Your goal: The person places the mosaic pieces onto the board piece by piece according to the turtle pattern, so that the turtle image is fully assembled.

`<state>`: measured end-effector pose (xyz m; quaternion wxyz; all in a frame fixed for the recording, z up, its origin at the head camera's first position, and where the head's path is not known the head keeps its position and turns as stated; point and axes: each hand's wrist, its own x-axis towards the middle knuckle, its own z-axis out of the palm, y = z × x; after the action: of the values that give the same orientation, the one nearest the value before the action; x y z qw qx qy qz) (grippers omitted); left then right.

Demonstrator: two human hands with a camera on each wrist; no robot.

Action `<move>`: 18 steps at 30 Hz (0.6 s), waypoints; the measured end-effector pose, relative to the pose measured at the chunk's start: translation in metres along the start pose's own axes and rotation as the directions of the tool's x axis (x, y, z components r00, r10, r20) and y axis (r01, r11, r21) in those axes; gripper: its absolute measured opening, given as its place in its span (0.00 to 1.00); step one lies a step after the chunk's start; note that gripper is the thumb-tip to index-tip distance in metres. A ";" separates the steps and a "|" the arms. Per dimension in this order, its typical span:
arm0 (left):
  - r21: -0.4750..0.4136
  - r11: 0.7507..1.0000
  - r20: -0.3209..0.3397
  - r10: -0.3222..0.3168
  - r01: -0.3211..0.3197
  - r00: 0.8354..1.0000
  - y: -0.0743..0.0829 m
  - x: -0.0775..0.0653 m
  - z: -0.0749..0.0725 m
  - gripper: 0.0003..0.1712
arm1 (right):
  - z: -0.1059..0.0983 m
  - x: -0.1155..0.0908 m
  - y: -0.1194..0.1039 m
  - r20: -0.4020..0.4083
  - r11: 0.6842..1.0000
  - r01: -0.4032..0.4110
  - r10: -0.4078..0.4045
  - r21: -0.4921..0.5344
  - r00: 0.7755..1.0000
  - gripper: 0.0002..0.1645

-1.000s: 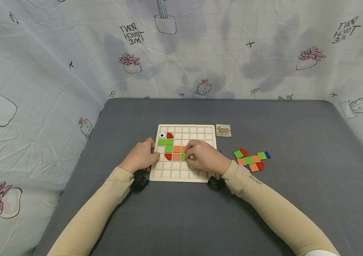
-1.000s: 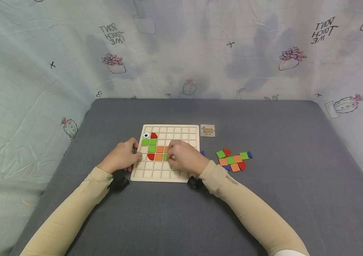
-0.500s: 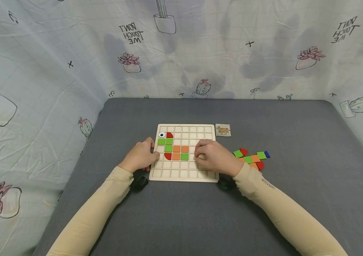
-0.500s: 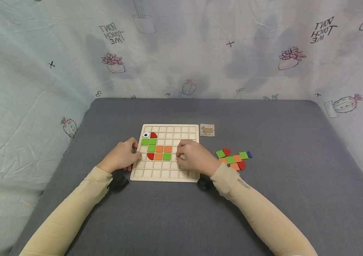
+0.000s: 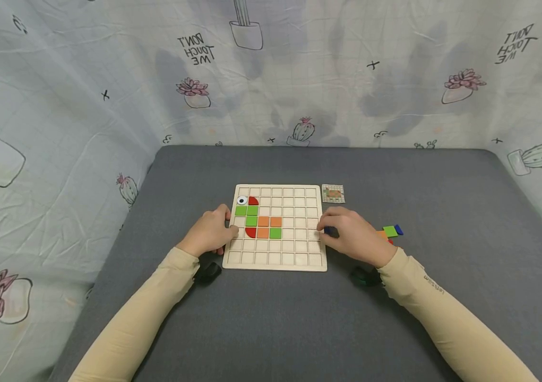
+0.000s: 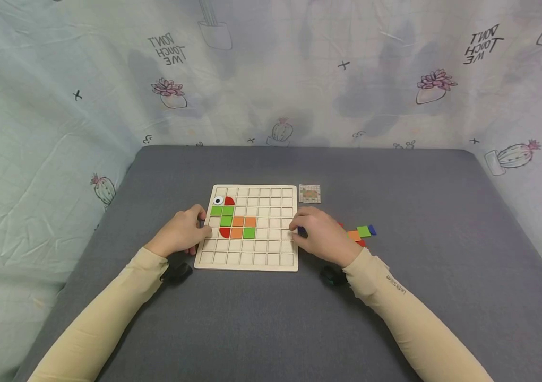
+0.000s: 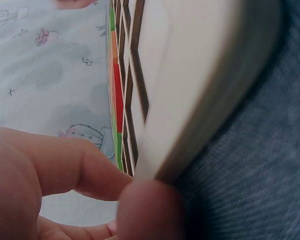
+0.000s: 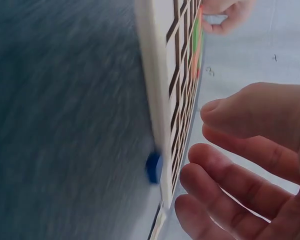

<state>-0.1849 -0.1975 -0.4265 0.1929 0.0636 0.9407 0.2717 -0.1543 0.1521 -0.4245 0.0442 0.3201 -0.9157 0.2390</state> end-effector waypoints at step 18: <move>0.003 1.000 -0.019 0.002 -0.002 1.000 -0.001 0.001 0.002 0.21 | -0.023 -0.030 0.034 -0.020 0.992 -0.108 0.107 -0.067 0.994 0.10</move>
<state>-0.1846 -0.1968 -0.4286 0.1836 0.0624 0.9428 0.2711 -0.1534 0.2032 -0.4251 0.0499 0.2665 -0.9389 0.2123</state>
